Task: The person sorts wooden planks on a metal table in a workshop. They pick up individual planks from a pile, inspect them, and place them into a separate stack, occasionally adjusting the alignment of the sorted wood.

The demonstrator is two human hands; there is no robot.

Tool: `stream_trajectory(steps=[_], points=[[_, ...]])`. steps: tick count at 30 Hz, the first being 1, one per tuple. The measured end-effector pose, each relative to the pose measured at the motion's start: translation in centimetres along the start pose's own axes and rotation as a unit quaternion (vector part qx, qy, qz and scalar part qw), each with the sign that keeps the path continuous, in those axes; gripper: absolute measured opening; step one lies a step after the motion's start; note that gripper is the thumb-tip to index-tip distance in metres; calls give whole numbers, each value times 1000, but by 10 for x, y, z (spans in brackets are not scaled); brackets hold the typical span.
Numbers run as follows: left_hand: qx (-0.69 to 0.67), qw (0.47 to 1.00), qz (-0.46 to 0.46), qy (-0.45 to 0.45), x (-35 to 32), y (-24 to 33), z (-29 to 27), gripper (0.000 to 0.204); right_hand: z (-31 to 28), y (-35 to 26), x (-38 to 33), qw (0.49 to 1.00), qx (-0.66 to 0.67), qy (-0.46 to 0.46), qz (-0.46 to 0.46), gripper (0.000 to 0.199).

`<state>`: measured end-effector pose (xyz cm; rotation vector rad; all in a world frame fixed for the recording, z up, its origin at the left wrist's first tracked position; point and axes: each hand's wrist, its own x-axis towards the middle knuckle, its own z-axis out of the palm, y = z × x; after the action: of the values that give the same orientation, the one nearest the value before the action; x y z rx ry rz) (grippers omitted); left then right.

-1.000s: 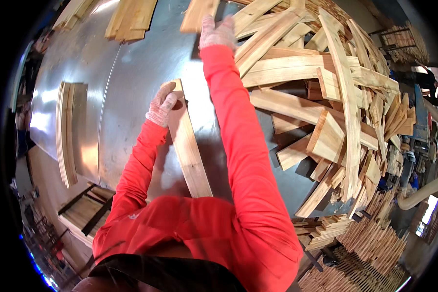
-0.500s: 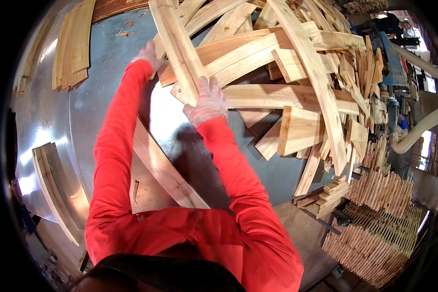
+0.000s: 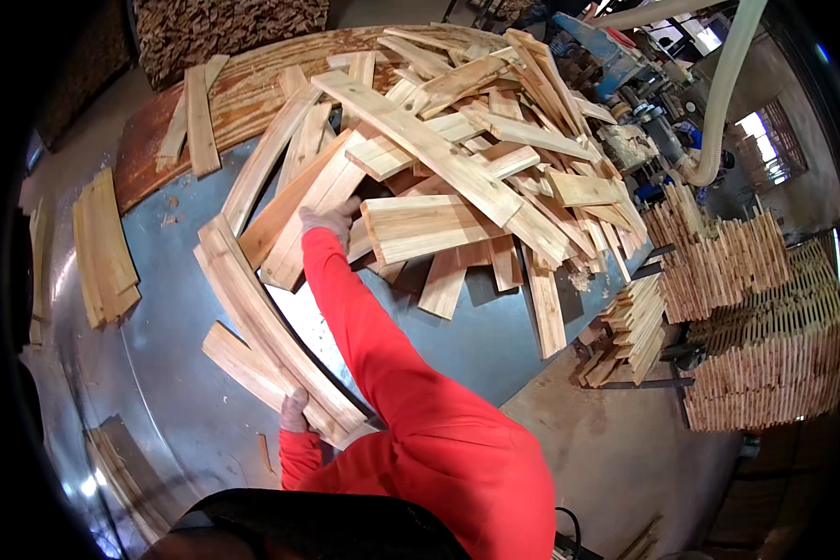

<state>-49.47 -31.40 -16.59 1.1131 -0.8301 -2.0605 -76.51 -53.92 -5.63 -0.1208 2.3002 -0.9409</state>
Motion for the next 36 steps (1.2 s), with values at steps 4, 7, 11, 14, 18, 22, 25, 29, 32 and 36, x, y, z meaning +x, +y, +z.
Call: stream_trajectory(steps=[4, 7, 11, 14, 18, 22, 25, 29, 32, 36], points=[[114, 991, 66, 27, -3, -26, -47, 64, 17, 41, 36, 983, -2, 65, -169, 88], [153, 981, 78, 94, -52, -8, -52, 67, -10, 98, -21, 935, 103, -127, -314, 59], [70, 992, 55, 94, -82, -10, -54, 41, -58, 182, -97, 822, 179, -356, -408, 54], [93, 982, 20, 163, -95, -3, -45, 39, -38, 143, -98, 789, 49, -427, -439, 56], [218, 952, -58, 208, -97, 19, -21, 40, 30, -67, -78, 830, -17, -176, -530, 61], [139, 966, -21, 216, -97, -20, -35, 39, 69, -133, -57, 775, -282, -129, -552, 78], [105, 978, -15, 182, -106, -19, -37, 38, 50, -58, -19, 520, -590, -35, -616, 99], [76, 981, 15, 176, -120, 17, -25, 39, 46, -35, 32, 433, -673, -40, -599, 91], [159, 961, -29, 226, -133, 18, -39, 39, 50, -5, -12, 411, -596, -92, -684, 69], [250, 940, -30, 231, -136, -15, -82, 41, 29, 77, -121, 281, -394, -278, -830, 28]])
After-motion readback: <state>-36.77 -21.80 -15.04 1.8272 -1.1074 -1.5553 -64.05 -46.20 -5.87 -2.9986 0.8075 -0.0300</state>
